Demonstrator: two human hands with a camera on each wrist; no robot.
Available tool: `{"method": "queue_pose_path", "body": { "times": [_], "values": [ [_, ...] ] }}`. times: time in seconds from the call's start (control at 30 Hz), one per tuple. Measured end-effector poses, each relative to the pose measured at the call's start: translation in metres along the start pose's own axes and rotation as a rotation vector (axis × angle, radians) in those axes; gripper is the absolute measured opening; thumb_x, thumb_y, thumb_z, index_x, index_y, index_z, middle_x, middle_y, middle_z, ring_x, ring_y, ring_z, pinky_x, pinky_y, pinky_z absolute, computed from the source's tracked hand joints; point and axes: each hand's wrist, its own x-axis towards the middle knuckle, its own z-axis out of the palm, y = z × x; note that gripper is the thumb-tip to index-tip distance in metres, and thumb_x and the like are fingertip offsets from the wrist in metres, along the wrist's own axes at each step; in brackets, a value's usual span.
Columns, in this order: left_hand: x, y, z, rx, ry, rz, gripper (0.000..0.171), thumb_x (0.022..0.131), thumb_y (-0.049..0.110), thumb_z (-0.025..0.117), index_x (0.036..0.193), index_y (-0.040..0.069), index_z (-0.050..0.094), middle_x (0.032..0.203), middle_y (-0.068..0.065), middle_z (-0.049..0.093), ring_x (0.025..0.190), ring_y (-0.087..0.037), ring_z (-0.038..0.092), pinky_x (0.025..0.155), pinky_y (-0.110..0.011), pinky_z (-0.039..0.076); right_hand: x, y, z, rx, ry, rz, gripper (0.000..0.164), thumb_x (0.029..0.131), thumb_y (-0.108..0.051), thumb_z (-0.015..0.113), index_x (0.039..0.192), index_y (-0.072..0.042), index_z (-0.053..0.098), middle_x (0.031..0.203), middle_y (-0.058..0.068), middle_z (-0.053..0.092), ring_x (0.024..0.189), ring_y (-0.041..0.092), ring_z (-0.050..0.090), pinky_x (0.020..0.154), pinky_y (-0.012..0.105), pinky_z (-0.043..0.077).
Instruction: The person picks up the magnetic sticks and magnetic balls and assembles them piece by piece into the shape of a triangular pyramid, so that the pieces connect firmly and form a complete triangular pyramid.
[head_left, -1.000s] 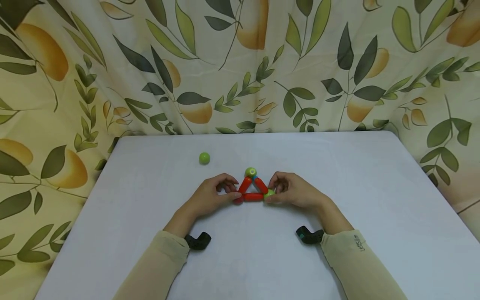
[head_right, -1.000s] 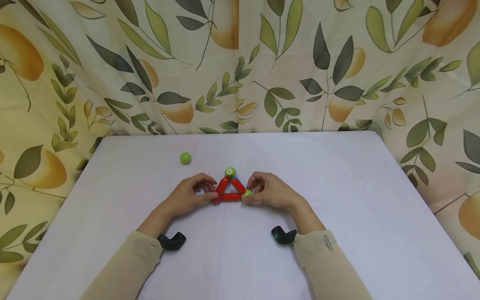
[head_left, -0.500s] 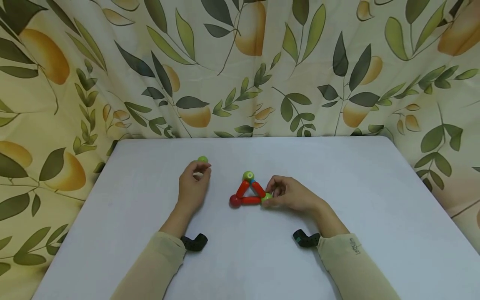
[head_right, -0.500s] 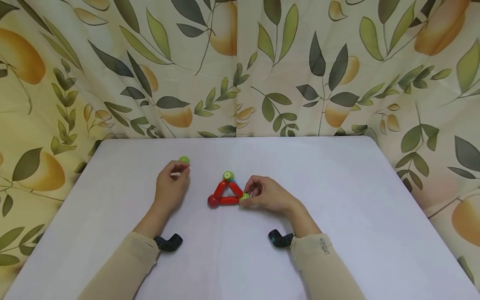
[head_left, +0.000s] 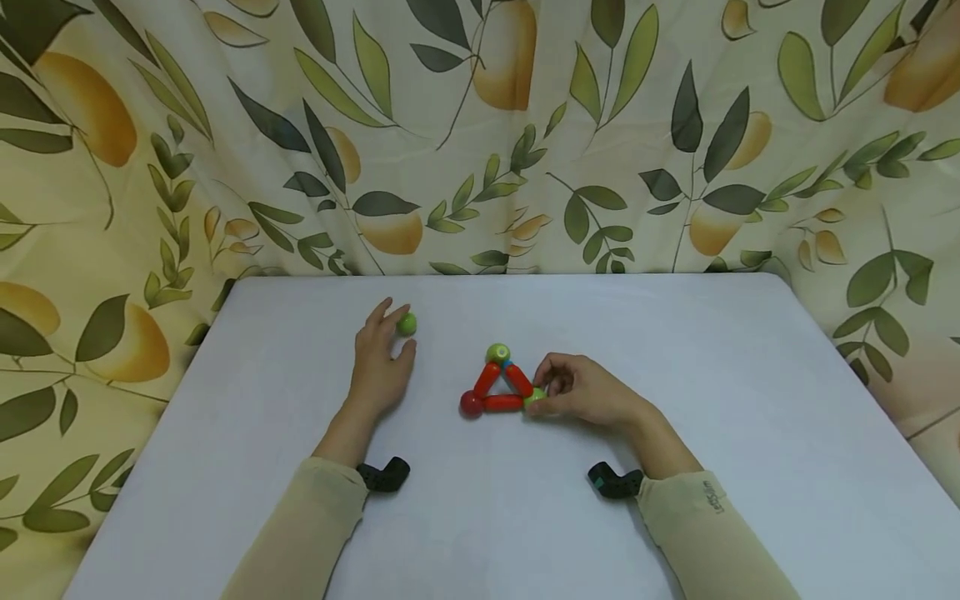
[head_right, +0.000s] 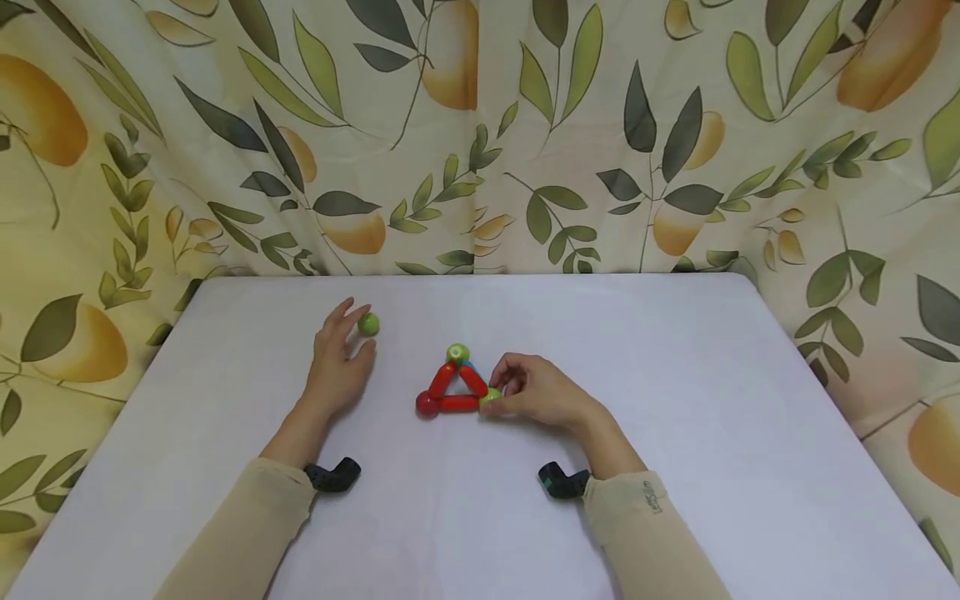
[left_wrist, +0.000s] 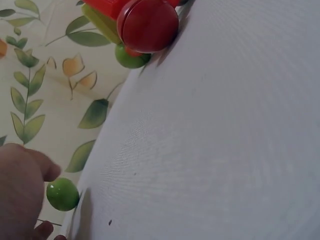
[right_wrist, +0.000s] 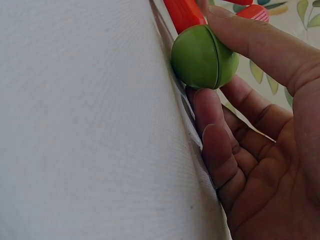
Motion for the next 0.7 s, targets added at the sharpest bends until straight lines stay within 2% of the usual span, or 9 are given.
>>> {"method": "queue_pose_path", "body": {
  "times": [0.07,0.13,0.33,0.5,0.7],
  "values": [
    [0.0014,0.0001,0.0006,0.05,-0.032,0.021,0.054,0.101,0.018,0.061,0.153,0.02,0.05,0.17,0.001,0.03,0.157,-0.035,0.022,0.123,-0.059,0.027,-0.0002,-0.0009,-0.0013,-0.003,0.007,-0.004,0.036,0.081,-0.028,0.09,0.104,-0.014,0.065,0.082,0.005,0.061,0.078,0.021,0.057,0.069,0.028,0.045],
    [0.0021,0.0004,0.0012,0.076,-0.042,0.03,0.054,0.1,0.019,0.061,0.153,0.019,0.05,0.169,0.0,0.033,0.157,-0.035,0.023,0.124,-0.058,0.024,-0.0001,-0.0011,-0.0021,-0.003,0.009,-0.005,0.036,0.081,-0.029,0.089,0.105,-0.015,0.065,0.081,0.005,0.06,0.078,0.021,0.057,0.068,0.028,0.044],
    [0.0001,0.0026,0.0036,0.071,-0.046,0.018,0.049,0.1,0.018,0.061,0.149,0.017,0.055,0.163,-0.003,0.042,0.154,-0.034,0.029,0.125,-0.056,0.025,-0.0015,0.0006,-0.0028,0.001,0.003,0.002,0.037,0.081,-0.029,0.089,0.105,-0.014,0.065,0.081,0.004,0.06,0.076,0.019,0.056,0.067,0.027,0.044],
    [-0.0004,0.0018,0.0047,0.065,-0.016,0.013,0.042,0.101,0.015,0.06,0.142,0.017,0.059,0.157,-0.005,0.046,0.148,-0.035,0.035,0.12,-0.055,0.032,-0.0025,0.0005,-0.002,0.007,0.01,-0.008,0.036,0.082,-0.028,0.089,0.106,-0.014,0.065,0.081,0.004,0.059,0.075,0.018,0.055,0.065,0.026,0.044],
    [-0.0022,-0.0006,0.0024,0.044,0.007,-0.035,0.038,0.099,0.017,0.065,0.137,0.018,0.063,0.143,-0.01,0.052,0.136,-0.035,0.045,0.109,-0.053,0.041,0.0001,-0.001,0.0002,0.004,0.0,-0.014,0.036,0.082,-0.027,0.089,0.106,-0.014,0.065,0.082,0.004,0.059,0.076,0.018,0.055,0.065,0.026,0.044]
  ]
}}
